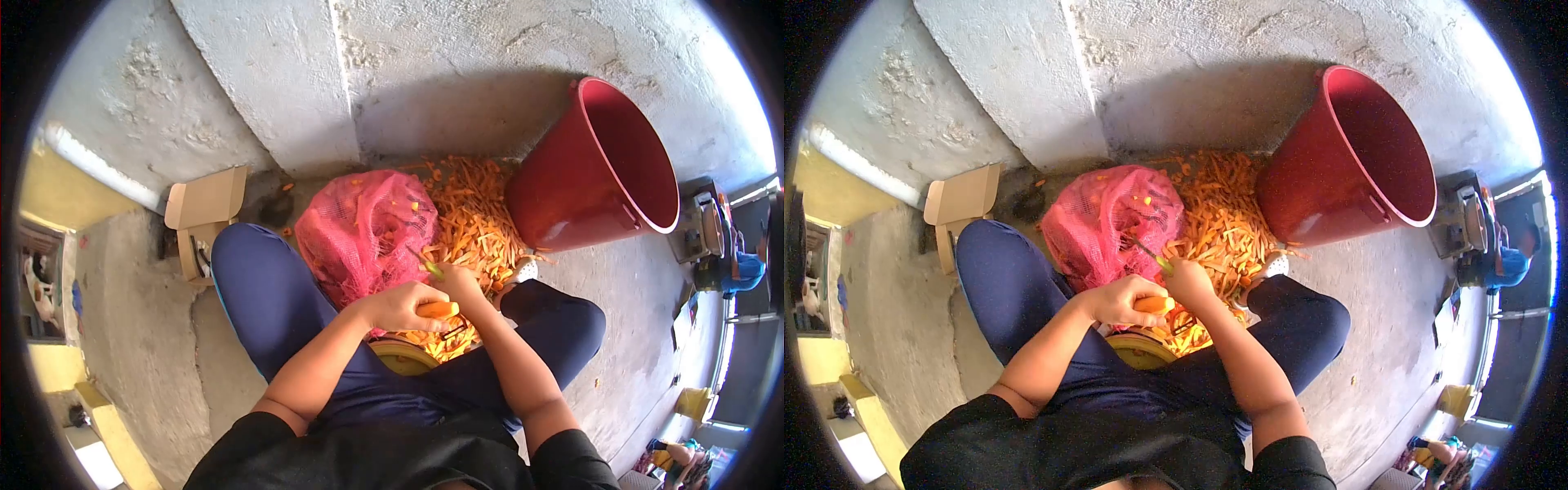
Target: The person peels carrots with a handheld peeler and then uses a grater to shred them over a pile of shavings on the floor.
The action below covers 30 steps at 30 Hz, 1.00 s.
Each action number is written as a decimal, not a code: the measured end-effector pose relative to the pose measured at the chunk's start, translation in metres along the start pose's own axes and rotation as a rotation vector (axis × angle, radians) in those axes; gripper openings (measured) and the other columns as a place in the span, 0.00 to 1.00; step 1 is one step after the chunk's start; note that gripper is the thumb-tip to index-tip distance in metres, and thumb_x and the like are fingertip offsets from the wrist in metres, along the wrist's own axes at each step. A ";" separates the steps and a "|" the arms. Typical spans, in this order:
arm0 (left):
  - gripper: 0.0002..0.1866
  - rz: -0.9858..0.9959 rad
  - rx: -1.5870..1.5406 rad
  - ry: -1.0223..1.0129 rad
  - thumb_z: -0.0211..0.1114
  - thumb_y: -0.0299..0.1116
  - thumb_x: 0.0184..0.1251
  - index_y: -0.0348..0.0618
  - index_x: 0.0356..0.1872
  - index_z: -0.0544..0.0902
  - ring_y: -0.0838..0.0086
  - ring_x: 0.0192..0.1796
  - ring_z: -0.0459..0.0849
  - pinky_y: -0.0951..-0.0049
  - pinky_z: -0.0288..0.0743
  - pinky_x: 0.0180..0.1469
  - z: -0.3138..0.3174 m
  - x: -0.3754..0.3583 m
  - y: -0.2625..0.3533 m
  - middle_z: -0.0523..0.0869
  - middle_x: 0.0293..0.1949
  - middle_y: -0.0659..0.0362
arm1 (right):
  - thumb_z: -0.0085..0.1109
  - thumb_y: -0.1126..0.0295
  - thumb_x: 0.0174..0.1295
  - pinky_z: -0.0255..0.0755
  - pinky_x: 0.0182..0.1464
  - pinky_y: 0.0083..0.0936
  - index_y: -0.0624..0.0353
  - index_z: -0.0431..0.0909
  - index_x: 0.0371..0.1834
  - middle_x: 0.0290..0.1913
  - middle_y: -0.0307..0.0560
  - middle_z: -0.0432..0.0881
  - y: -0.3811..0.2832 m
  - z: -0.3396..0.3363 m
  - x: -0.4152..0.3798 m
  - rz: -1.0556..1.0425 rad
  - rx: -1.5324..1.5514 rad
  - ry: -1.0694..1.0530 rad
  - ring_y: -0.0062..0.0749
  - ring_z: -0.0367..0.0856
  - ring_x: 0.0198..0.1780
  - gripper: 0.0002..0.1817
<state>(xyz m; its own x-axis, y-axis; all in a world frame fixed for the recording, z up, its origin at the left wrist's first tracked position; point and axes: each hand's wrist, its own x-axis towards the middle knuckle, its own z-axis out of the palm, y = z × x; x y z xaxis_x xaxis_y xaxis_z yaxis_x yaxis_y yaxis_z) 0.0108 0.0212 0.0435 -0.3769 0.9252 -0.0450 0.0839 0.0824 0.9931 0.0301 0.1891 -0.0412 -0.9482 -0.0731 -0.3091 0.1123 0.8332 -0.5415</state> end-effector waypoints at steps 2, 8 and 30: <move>0.10 0.087 -0.100 0.200 0.63 0.34 0.53 0.39 0.27 0.73 0.81 0.27 0.68 0.78 0.64 0.30 0.003 0.005 -0.018 0.72 0.22 0.65 | 0.52 0.63 0.49 0.70 0.35 0.36 0.60 0.74 0.29 0.28 0.54 0.78 0.010 0.009 -0.001 -0.323 0.325 -0.103 0.46 0.78 0.33 0.11; 0.23 0.166 -0.339 0.391 0.44 0.54 0.62 0.41 0.31 0.70 0.80 0.33 0.70 0.79 0.65 0.38 -0.003 0.006 -0.029 0.71 0.27 0.63 | 0.50 0.72 0.55 0.70 0.37 0.25 0.60 0.72 0.39 0.36 0.47 0.78 -0.022 0.036 -0.006 0.091 1.421 -0.495 0.30 0.77 0.35 0.09; 0.20 -0.424 0.256 0.397 0.65 0.32 0.49 0.36 0.44 0.73 0.77 0.40 0.78 0.75 0.71 0.41 -0.017 -0.006 -0.020 0.80 0.35 0.54 | 0.50 0.68 0.58 0.66 0.40 0.22 0.67 0.73 0.37 0.33 0.42 0.78 -0.010 -0.030 -0.007 0.103 0.994 0.108 0.23 0.73 0.35 0.11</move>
<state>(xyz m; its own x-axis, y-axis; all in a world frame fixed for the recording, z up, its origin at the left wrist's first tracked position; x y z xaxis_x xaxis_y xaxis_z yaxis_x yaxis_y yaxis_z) -0.0044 0.0075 0.0259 -0.7349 0.5890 -0.3363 0.0518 0.5432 0.8380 0.0266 0.1977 -0.0100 -0.9363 0.0648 -0.3450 0.3454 -0.0064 -0.9384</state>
